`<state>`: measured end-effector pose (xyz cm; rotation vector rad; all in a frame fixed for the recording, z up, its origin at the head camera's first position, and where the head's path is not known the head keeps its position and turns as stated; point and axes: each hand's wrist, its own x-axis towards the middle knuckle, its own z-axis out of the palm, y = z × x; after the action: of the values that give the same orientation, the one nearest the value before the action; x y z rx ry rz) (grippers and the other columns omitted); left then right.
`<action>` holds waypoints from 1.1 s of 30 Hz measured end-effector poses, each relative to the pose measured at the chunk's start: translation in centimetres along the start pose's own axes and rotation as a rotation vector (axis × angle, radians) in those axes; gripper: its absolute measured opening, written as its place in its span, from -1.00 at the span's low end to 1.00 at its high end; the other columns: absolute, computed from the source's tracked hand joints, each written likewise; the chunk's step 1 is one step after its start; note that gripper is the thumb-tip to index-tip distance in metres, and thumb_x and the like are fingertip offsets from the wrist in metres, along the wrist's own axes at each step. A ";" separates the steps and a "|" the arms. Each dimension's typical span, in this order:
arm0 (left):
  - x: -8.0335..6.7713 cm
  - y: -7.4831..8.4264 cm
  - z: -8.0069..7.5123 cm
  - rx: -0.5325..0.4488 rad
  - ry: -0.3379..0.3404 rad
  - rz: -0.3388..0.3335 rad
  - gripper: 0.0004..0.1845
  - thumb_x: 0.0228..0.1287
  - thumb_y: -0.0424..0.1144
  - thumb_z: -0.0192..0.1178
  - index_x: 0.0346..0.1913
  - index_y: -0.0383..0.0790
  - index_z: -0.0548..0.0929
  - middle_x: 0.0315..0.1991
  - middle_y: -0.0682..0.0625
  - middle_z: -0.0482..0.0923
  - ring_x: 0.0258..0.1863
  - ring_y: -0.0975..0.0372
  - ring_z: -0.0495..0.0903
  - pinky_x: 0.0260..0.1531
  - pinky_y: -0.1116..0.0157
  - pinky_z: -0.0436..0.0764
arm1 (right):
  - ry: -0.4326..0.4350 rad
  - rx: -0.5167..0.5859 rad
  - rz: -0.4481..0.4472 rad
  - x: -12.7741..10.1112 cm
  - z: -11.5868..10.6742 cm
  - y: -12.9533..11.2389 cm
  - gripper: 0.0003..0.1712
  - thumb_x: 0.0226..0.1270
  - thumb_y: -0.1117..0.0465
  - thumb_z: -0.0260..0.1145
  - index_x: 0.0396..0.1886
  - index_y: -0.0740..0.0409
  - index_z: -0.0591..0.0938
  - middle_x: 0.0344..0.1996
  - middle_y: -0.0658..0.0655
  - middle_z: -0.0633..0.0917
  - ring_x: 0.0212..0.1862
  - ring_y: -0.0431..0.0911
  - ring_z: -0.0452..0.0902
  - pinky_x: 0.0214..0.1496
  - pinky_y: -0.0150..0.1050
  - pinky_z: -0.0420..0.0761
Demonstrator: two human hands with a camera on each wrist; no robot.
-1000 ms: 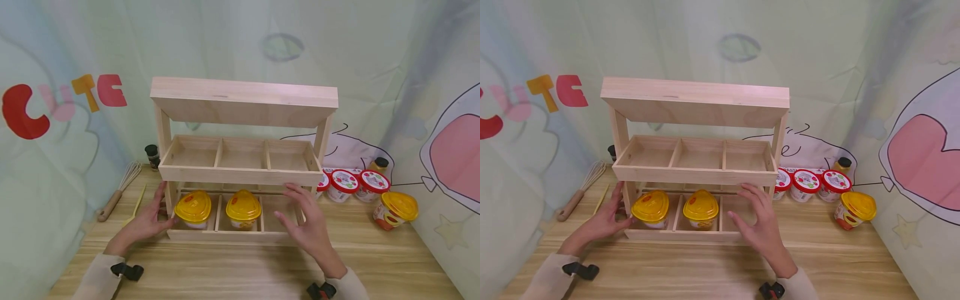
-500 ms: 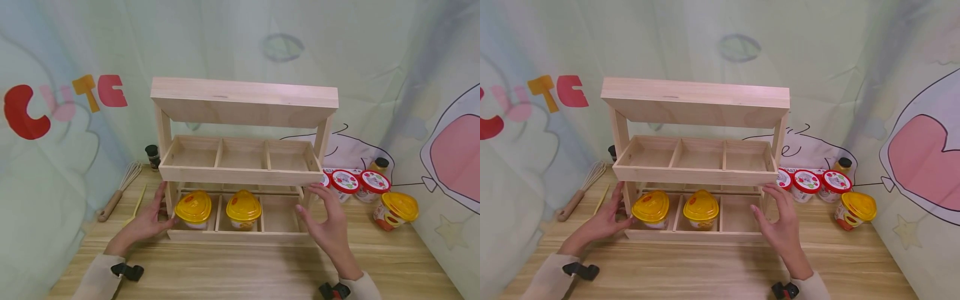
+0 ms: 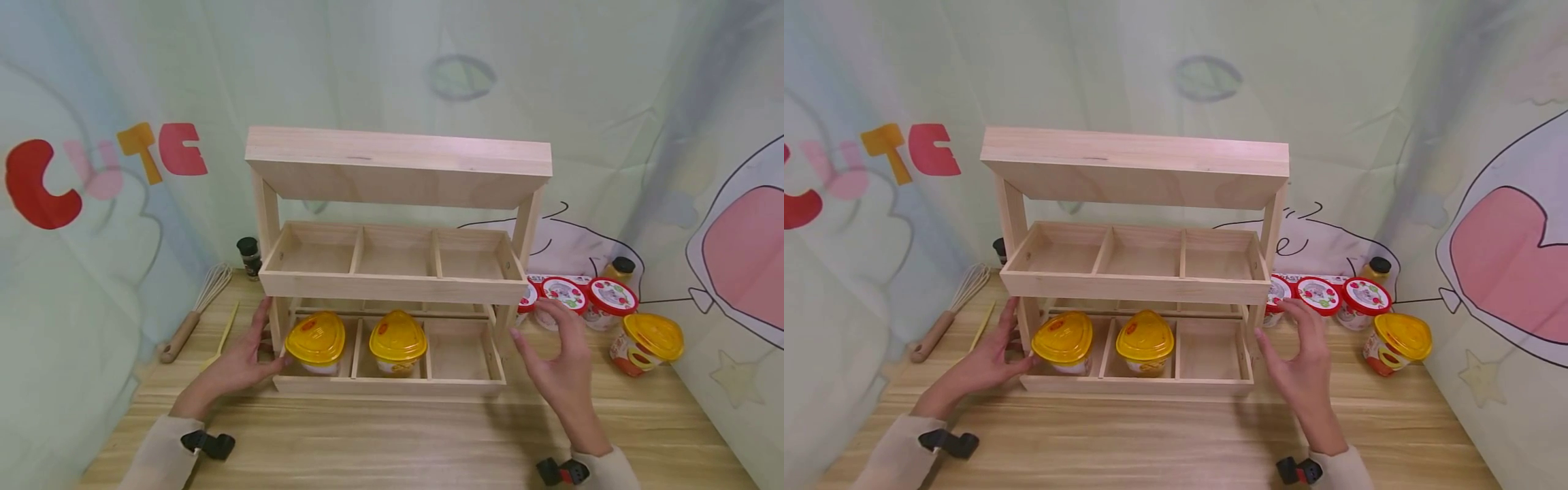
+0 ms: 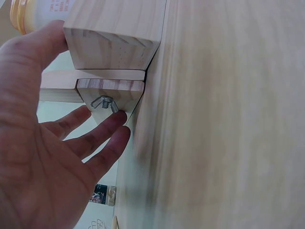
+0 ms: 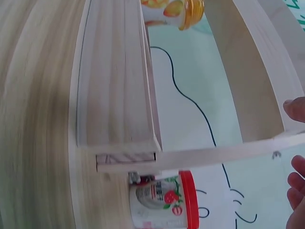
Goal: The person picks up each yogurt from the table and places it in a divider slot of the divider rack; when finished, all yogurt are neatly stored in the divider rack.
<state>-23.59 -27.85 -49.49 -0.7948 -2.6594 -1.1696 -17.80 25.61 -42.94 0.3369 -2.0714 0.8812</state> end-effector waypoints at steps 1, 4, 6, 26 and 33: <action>0.0 0.0 0.0 0.000 -0.001 -0.001 0.43 0.23 -0.33 0.53 0.73 0.02 -0.50 0.56 -0.64 0.13 0.14 -0.36 0.72 -0.04 -0.05 0.84 | 0.004 -0.011 0.001 0.1 -0.1 0.2 -0.23 0.04 0.41 0.66 0.31 0.31 0.62 0.26 0.34 0.68 0.35 0.18 0.50 0.55 -0.57 0.23; -0.1 -0.1 0.0 0.003 -0.001 -0.003 0.43 0.23 -0.32 0.52 0.73 0.02 -0.50 0.55 -0.64 0.14 0.14 -0.38 0.71 -0.03 -0.09 0.83 | 0.016 -0.039 0.000 0.2 -0.6 0.8 -0.21 0.03 0.39 0.67 0.33 0.29 0.62 0.27 0.33 0.68 0.34 0.23 0.50 0.56 -0.55 0.22; -0.1 -0.1 0.0 0.009 -0.001 -0.007 0.43 0.24 -0.32 0.52 0.73 0.02 -0.50 0.55 -0.65 0.14 0.15 -0.38 0.71 -0.03 -0.10 0.83 | 0.030 -0.050 0.002 0.4 -0.9 1.3 -0.19 0.02 0.38 0.66 0.34 0.30 0.61 0.27 0.35 0.68 0.33 0.23 0.51 0.53 -0.59 0.23; 0.0 0.4 -0.1 0.004 0.004 0.003 0.43 0.22 -0.33 0.53 0.73 0.03 -0.49 0.53 -0.65 0.17 0.13 -0.36 0.72 -0.05 -0.10 0.84 | 0.094 -0.182 0.393 0.8 -6.4 5.3 -0.10 0.31 0.26 0.56 0.60 0.11 0.38 0.53 0.32 0.48 0.53 0.27 0.35 0.62 0.34 0.37; -0.1 0.5 -0.1 0.001 0.006 0.020 0.44 0.21 -0.34 0.53 0.73 -0.01 -0.49 0.52 -0.66 0.19 0.13 -0.41 0.70 -0.05 -0.20 0.81 | 0.096 -0.228 0.459 0.4 -8.0 6.8 -0.14 0.38 0.18 0.50 0.61 0.13 0.37 0.52 0.37 0.45 0.56 0.30 0.27 0.68 0.36 0.26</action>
<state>-23.29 -27.71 -49.10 -0.8150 -2.6408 -1.1642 -16.78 35.99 -42.58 -0.3104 -2.1666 0.8887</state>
